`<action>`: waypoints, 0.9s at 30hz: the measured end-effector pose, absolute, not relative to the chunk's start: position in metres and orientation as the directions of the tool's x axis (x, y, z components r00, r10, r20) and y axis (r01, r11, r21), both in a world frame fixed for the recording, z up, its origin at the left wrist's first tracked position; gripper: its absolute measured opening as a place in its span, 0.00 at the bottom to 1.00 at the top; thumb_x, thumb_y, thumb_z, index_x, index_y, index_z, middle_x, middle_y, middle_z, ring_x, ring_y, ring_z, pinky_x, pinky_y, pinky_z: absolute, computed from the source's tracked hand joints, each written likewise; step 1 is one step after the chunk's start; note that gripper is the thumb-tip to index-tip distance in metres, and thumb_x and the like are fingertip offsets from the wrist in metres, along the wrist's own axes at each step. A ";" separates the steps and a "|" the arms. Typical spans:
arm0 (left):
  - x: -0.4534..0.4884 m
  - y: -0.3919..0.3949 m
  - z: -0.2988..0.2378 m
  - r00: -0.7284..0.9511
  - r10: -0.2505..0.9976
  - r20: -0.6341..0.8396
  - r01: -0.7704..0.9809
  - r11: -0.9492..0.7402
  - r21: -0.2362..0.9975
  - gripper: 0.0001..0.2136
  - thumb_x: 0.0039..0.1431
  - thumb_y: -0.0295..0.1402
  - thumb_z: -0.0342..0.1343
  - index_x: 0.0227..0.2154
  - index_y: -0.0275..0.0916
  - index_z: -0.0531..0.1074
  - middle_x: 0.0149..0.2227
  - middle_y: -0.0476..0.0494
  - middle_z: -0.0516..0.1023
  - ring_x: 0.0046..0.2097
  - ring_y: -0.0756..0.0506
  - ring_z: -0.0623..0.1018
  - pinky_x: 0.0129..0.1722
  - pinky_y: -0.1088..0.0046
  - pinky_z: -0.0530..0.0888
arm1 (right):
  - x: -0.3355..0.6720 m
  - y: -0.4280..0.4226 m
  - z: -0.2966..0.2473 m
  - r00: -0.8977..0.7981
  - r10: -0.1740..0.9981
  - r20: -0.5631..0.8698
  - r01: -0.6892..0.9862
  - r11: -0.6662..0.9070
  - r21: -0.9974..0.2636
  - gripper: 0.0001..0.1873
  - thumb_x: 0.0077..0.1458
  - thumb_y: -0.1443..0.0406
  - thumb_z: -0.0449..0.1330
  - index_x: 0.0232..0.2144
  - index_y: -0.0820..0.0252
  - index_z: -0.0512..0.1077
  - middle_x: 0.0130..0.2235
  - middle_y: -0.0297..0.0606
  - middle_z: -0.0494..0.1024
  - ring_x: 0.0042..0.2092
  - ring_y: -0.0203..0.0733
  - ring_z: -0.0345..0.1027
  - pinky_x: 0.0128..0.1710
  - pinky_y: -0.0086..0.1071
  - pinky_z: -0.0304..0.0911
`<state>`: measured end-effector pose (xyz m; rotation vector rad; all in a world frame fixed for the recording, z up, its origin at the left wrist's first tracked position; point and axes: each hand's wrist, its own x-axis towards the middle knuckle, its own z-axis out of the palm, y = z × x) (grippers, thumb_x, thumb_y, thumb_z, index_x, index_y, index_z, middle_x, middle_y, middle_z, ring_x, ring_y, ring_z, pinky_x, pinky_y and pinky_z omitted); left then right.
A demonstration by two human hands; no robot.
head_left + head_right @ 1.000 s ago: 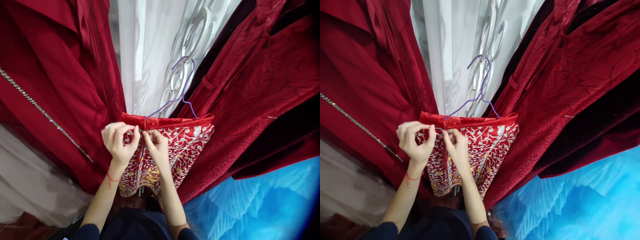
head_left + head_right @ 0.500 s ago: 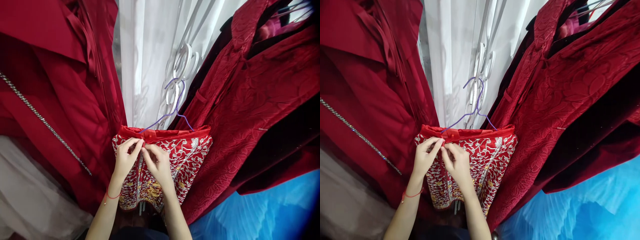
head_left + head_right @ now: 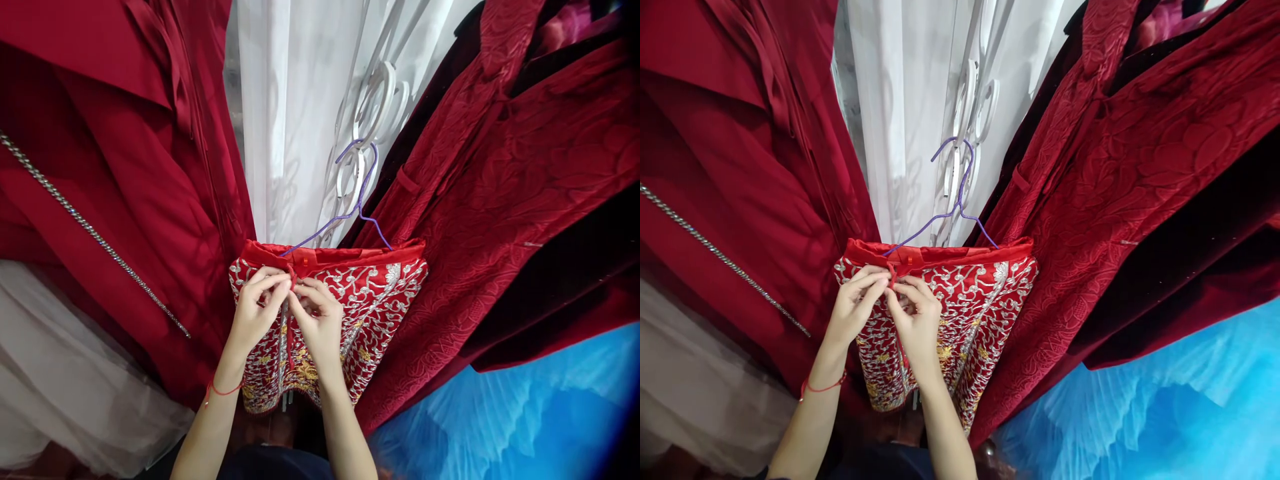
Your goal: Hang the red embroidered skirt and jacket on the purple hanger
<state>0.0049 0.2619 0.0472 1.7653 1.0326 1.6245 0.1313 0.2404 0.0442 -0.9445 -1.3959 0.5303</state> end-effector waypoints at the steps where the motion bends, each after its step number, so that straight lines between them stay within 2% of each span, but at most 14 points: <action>1: 0.006 0.261 0.048 -0.030 0.818 0.574 0.194 -0.559 0.806 0.09 0.60 0.37 0.59 0.39 0.40 0.80 0.42 0.43 0.77 0.37 0.49 0.76 0.30 0.77 0.72 | 0.129 0.239 0.042 0.157 0.777 0.609 0.247 0.567 -0.786 0.06 0.58 0.64 0.63 0.37 0.56 0.80 0.42 0.39 0.78 0.34 0.36 0.73 0.34 0.31 0.70; 4: 0.009 0.261 0.049 -0.077 0.834 0.547 0.178 -0.528 0.830 0.09 0.57 0.39 0.62 0.36 0.39 0.79 0.39 0.44 0.78 0.36 0.49 0.76 0.29 0.78 0.71 | 0.126 0.233 0.039 0.127 0.727 0.675 0.334 0.609 -0.719 0.09 0.60 0.66 0.60 0.41 0.55 0.79 0.43 0.40 0.78 0.41 0.40 0.74 0.40 0.33 0.70; 6: 0.010 0.261 0.048 -0.079 0.863 0.499 0.119 -0.489 0.864 0.10 0.58 0.40 0.61 0.36 0.39 0.78 0.38 0.44 0.79 0.38 0.48 0.78 0.32 0.77 0.72 | 0.127 0.229 0.039 0.077 0.729 0.680 0.345 0.621 -0.704 0.09 0.60 0.66 0.59 0.42 0.55 0.78 0.44 0.40 0.78 0.42 0.40 0.73 0.40 0.33 0.69; 8: 0.013 0.263 0.047 -0.063 0.892 0.448 0.053 -0.445 0.894 0.10 0.59 0.40 0.60 0.38 0.39 0.76 0.36 0.45 0.80 0.38 0.47 0.79 0.34 0.76 0.73 | 0.130 0.228 0.039 0.033 0.760 0.650 0.322 0.607 -0.726 0.08 0.61 0.65 0.59 0.40 0.55 0.77 0.42 0.39 0.77 0.38 0.38 0.73 0.36 0.31 0.68; 11: 0.020 0.264 0.047 -0.051 0.901 0.431 -0.031 -0.433 0.901 0.10 0.60 0.40 0.59 0.37 0.39 0.73 0.33 0.46 0.79 0.37 0.48 0.79 0.37 0.75 0.74 | 0.137 0.227 0.032 0.054 0.839 0.542 0.229 0.518 -0.824 0.06 0.61 0.62 0.59 0.37 0.56 0.75 0.35 0.34 0.75 0.28 0.32 0.67 0.26 0.27 0.62; 13: 0.027 0.265 0.045 -0.089 0.893 0.440 -0.084 -0.447 0.890 0.09 0.60 0.39 0.59 0.37 0.39 0.72 0.32 0.47 0.79 0.35 0.49 0.79 0.37 0.75 0.74 | 0.143 0.227 0.024 0.105 0.887 0.450 0.123 0.437 -0.891 0.07 0.61 0.60 0.60 0.39 0.55 0.71 0.33 0.30 0.72 0.22 0.28 0.61 0.21 0.26 0.56; 15: 0.032 0.267 0.043 -0.157 0.879 0.451 -0.129 -0.471 0.873 0.10 0.60 0.39 0.60 0.38 0.39 0.72 0.32 0.48 0.78 0.34 0.50 0.78 0.36 0.76 0.74 | 0.151 0.225 0.016 0.109 0.925 0.363 0.064 0.358 -0.932 0.12 0.60 0.60 0.60 0.45 0.54 0.66 0.33 0.28 0.71 0.20 0.27 0.56 0.18 0.25 0.51; 17: 0.035 0.270 0.040 -0.219 0.861 0.459 -0.149 -0.495 0.856 0.10 0.59 0.39 0.60 0.39 0.39 0.72 0.32 0.48 0.78 0.34 0.50 0.79 0.36 0.76 0.74 | 0.161 0.220 0.014 0.020 0.951 0.307 0.152 0.301 -0.941 0.10 0.60 0.60 0.59 0.43 0.55 0.66 0.30 0.26 0.70 0.19 0.27 0.53 0.18 0.24 0.49; 19: 0.034 0.273 0.037 -0.250 0.848 0.468 -0.145 -0.510 0.848 0.10 0.58 0.39 0.61 0.39 0.39 0.73 0.33 0.47 0.79 0.34 0.50 0.79 0.36 0.76 0.74 | 0.172 0.210 0.022 -0.159 0.949 0.272 0.332 0.311 -0.891 0.06 0.61 0.61 0.57 0.34 0.57 0.69 0.25 0.26 0.68 0.20 0.28 0.54 0.20 0.24 0.49; 21: 0.032 0.275 0.035 -0.244 0.846 0.474 -0.140 -0.514 0.846 0.10 0.58 0.39 0.62 0.38 0.39 0.74 0.33 0.47 0.79 0.35 0.50 0.79 0.36 0.77 0.74 | 0.180 0.198 0.040 -0.350 0.903 0.251 0.427 0.392 -0.815 0.12 0.62 0.62 0.56 0.26 0.58 0.68 0.20 0.26 0.65 0.21 0.29 0.54 0.21 0.25 0.50; 23: 0.030 0.276 0.033 -0.210 0.860 0.465 -0.149 -0.498 0.854 0.11 0.57 0.39 0.62 0.38 0.38 0.74 0.32 0.47 0.79 0.34 0.50 0.79 0.35 0.77 0.74 | 0.184 0.192 0.065 -0.441 0.847 0.296 0.386 0.476 -0.790 0.13 0.61 0.62 0.58 0.25 0.58 0.71 0.19 0.26 0.66 0.20 0.29 0.55 0.21 0.25 0.51; 24: 0.030 0.275 0.033 -0.192 0.872 0.450 -0.156 -0.480 0.863 0.11 0.57 0.40 0.62 0.37 0.38 0.74 0.31 0.47 0.79 0.33 0.50 0.78 0.33 0.77 0.74 | 0.184 0.192 0.079 -0.428 0.831 0.355 0.330 0.509 -0.795 0.12 0.61 0.60 0.58 0.27 0.57 0.73 0.20 0.27 0.68 0.20 0.29 0.56 0.21 0.26 0.53; 27: 0.031 0.270 0.031 -0.164 0.907 0.387 -0.194 -0.415 0.889 0.14 0.54 0.43 0.64 0.36 0.37 0.74 0.30 0.47 0.79 0.28 0.50 0.77 0.30 0.76 0.74 | 0.179 0.214 0.119 -0.251 0.795 0.552 0.165 0.597 -0.785 0.15 0.62 0.54 0.56 0.38 0.55 0.78 0.28 0.33 0.77 0.23 0.33 0.65 0.22 0.28 0.60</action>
